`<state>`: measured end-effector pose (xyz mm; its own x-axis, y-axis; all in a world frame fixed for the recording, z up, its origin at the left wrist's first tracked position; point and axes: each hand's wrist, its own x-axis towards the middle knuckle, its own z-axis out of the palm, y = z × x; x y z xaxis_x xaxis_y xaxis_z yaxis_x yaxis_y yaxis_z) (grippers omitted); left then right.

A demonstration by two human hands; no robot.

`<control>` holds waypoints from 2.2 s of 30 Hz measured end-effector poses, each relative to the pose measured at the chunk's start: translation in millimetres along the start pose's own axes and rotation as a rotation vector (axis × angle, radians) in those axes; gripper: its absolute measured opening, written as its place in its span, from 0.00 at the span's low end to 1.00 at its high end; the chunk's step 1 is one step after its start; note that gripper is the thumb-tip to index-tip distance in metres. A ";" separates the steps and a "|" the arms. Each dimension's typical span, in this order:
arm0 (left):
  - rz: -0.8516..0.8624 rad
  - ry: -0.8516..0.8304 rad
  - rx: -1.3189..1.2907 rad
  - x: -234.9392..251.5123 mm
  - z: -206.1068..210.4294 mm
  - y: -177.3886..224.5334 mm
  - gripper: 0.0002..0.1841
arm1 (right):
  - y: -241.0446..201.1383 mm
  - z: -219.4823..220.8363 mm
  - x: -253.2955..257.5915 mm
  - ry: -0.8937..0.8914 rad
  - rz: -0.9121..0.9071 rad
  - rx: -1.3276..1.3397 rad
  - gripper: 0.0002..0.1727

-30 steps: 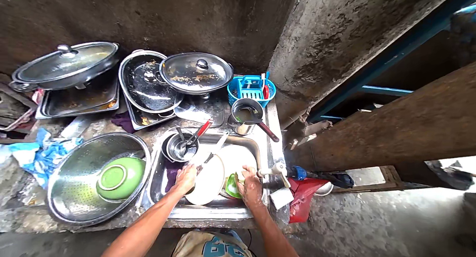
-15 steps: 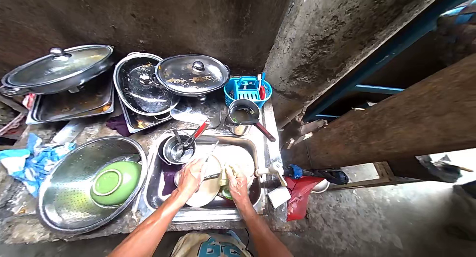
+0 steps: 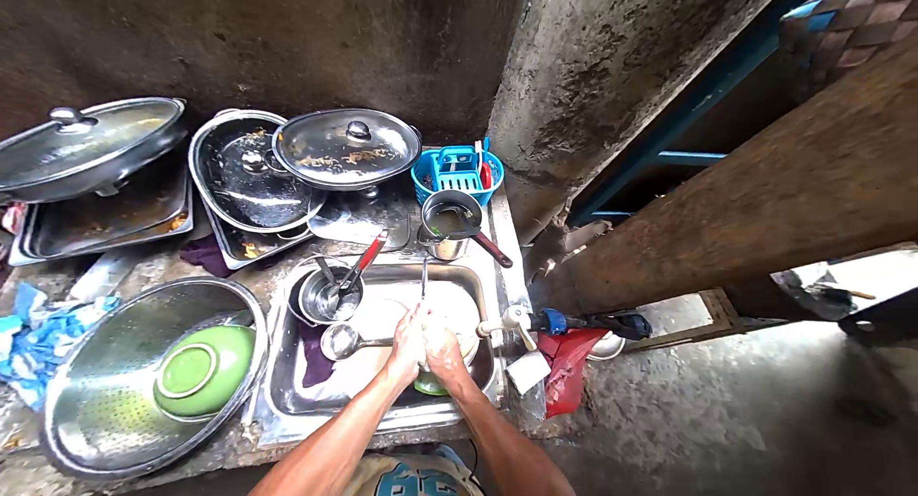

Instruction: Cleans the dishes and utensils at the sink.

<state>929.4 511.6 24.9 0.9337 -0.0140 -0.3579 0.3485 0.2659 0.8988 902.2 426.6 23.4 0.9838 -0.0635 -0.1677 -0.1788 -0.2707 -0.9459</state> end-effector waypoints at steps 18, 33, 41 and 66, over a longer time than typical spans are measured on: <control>0.358 0.064 0.093 17.8 8.5 21.1 0.15 | -16.8 -21.2 -6.2 0.030 0.147 0.092 0.22; -0.132 -0.424 0.606 -37.0 -28.3 14.5 0.14 | -7.1 -78.1 14.7 0.237 0.281 0.001 0.22; 0.173 -0.190 0.779 -14.1 18.1 -4.2 0.18 | -2.4 -26.9 11.9 0.287 0.466 0.417 0.17; -0.807 -0.502 0.065 -1.0 15.3 -1.7 0.32 | -0.5 -44.9 5.2 0.077 0.049 0.082 0.32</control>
<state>929.2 496.4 27.5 0.3304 -0.5866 -0.7394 0.8931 -0.0590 0.4459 906.8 383.3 35.5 0.9693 -0.1494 -0.1953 -0.2216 -0.1864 -0.9572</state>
